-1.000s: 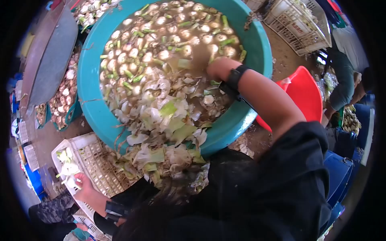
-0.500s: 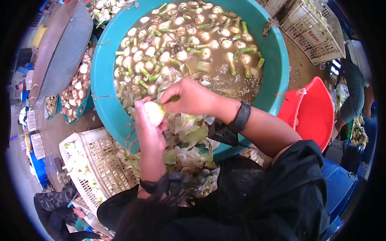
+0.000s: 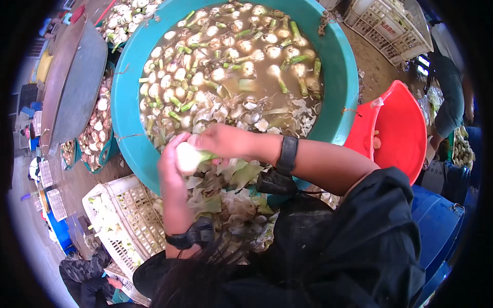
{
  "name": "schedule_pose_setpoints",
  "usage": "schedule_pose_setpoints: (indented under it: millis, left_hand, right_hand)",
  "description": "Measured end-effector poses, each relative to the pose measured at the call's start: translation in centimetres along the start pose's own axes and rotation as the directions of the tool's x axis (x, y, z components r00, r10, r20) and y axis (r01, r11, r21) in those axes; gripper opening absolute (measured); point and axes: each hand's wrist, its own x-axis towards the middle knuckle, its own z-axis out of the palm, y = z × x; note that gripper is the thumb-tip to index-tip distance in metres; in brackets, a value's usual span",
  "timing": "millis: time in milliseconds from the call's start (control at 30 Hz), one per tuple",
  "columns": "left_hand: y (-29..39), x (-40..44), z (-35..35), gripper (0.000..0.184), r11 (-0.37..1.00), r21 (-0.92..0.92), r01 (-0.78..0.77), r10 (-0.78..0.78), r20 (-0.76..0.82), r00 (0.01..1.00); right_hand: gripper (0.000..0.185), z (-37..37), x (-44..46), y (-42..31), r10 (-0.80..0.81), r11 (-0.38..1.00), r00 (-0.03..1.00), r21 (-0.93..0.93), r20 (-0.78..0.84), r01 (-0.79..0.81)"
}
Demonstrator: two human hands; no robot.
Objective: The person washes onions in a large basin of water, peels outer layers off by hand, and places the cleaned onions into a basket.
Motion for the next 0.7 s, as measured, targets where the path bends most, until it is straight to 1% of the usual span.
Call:
schedule_pose_setpoints:
  millis: [33,67,100,133,167,200,233,267,300,333,367,400,433,467,500,533,567,600,633,667,700]
  left_hand:
    - [0.7,0.2,-0.3,0.042,1.000,-0.021,0.020,-0.019,0.083,0.996]
    - [2.4,0.3,-0.1,0.046,0.946,0.008,0.325,-0.324,0.091,0.942]
    - [2.4,-0.2,0.0,0.046,0.945,0.007,0.326,-0.325,0.089,0.941]
    - [2.3,-0.8,0.3,0.048,0.959,0.220,0.178,-0.214,0.151,0.965]
    - [2.3,-1.3,0.4,0.051,0.911,0.412,0.010,-0.117,0.235,0.965]
    - [2.3,-1.4,0.5,0.051,0.910,0.415,0.010,-0.118,0.235,0.965]
    - [2.4,-1.6,0.4,0.050,0.774,0.583,-0.246,0.090,0.283,0.955]
    - [2.4,-1.6,0.4,0.050,0.544,0.701,-0.461,0.276,0.369,0.887]
    - [2.5,-1.7,0.3,0.049,0.245,0.757,-0.606,0.415,0.482,0.771]
    - [0.5,-1.7,0.1,0.050,0.473,0.660,-0.584,0.472,0.370,0.800]
    - [-0.6,-1.6,0.0,0.050,0.470,0.667,-0.579,0.475,0.362,0.802]
    - [-1.4,-1.4,-0.1,0.044,0.854,0.359,-0.377,0.394,0.026,0.919]
    - [-1.6,-1.1,-0.3,0.039,0.979,-0.115,-0.171,0.142,-0.226,0.964]
    - [-0.3,-1.0,-0.4,0.033,0.849,-0.528,-0.019,-0.133,-0.249,0.959]
    - [-0.3,-0.8,-1.1,0.033,0.752,-0.659,0.023,-0.266,-0.270,0.925]
    - [-0.6,-0.5,-2.3,0.034,0.630,-0.772,0.080,-0.339,-0.181,0.923]
    - [-0.8,-0.4,-3.4,0.035,0.489,-0.862,0.135,-0.396,-0.081,0.915]
    - [-0.8,-0.7,-4.1,0.035,0.492,-0.862,0.122,-0.397,-0.097,0.913]
    - [-0.8,-1.1,-4.7,0.034,0.418,-0.898,0.139,-0.437,-0.064,0.897]
    - [-0.7,-1.3,-5.2,0.033,0.341,-0.927,0.157,-0.468,-0.023,0.883]
    - [-0.7,-1.5,-6.1,0.033,0.341,-0.927,0.154,-0.466,-0.024,0.884]
  right_hand:
    - [0.026,-0.1,0.1,0.5,0.001,1.000,1.000,0.001,-0.004,-0.001]
    - [0.027,-0.1,0.5,1.4,-0.292,0.909,0.956,-0.319,-0.032,0.267]
    - [0.028,0.0,0.6,2.0,-0.554,0.650,0.831,-0.602,0.042,0.464]
    - [0.031,0.3,0.0,1.3,-0.555,0.676,0.831,-0.605,-0.040,0.422]
    - [0.031,0.1,0.6,1.5,-0.557,0.675,0.830,-0.603,-0.040,0.424]
    - [0.030,-0.4,1.5,1.9,-0.293,0.930,0.945,-0.271,-0.145,0.247]
    - [0.029,-0.6,1.9,1.3,0.008,0.994,0.991,0.109,-0.134,0.007]
    - [0.018,-0.9,2.0,0.6,0.108,0.988,0.986,0.127,-0.129,-0.092]
    - [0.018,-0.8,1.7,0.1,0.104,0.988,0.987,0.125,-0.126,-0.089]
    - [0.020,-0.6,1.4,-0.4,0.119,0.959,0.990,0.267,-0.078,-0.095]
    - [0.023,-0.3,1.2,-0.6,0.129,0.910,0.991,0.399,-0.025,-0.108]
    - [0.034,0.1,1.1,0.0,-0.107,0.857,0.994,0.508,0.022,0.081]
    - [0.034,0.1,0.1,-0.5,-0.110,0.860,0.993,0.504,0.034,0.079]
    - [0.030,-0.4,-1.6,-1.6,-0.205,0.930,0.979,0.315,0.015,0.190]
    - [0.026,-0.9,-2.7,-1.9,-0.302,0.947,0.953,0.118,0.017,0.298]
    - [0.025,-2.3,-2.8,-0.9,-0.446,0.888,0.895,0.118,-0.016,0.444]
    - [0.025,-3.1,-2.6,-1.1,-0.577,0.808,0.816,0.117,-0.048,0.578]
    - [0.026,-3.9,-3.1,-1.7,-0.583,0.722,0.808,0.400,-0.087,0.565]
    - [0.028,-4.3,-3.9,-3.3,-0.574,0.570,0.808,0.645,-0.130,0.508]
    - [0.030,-5.0,-3.8,-3.4,-0.543,0.516,0.825,0.714,-0.154,0.473]
    - [0.032,-5.7,-3.8,-3.5,-0.510,0.455,0.841,0.773,-0.181,0.442]
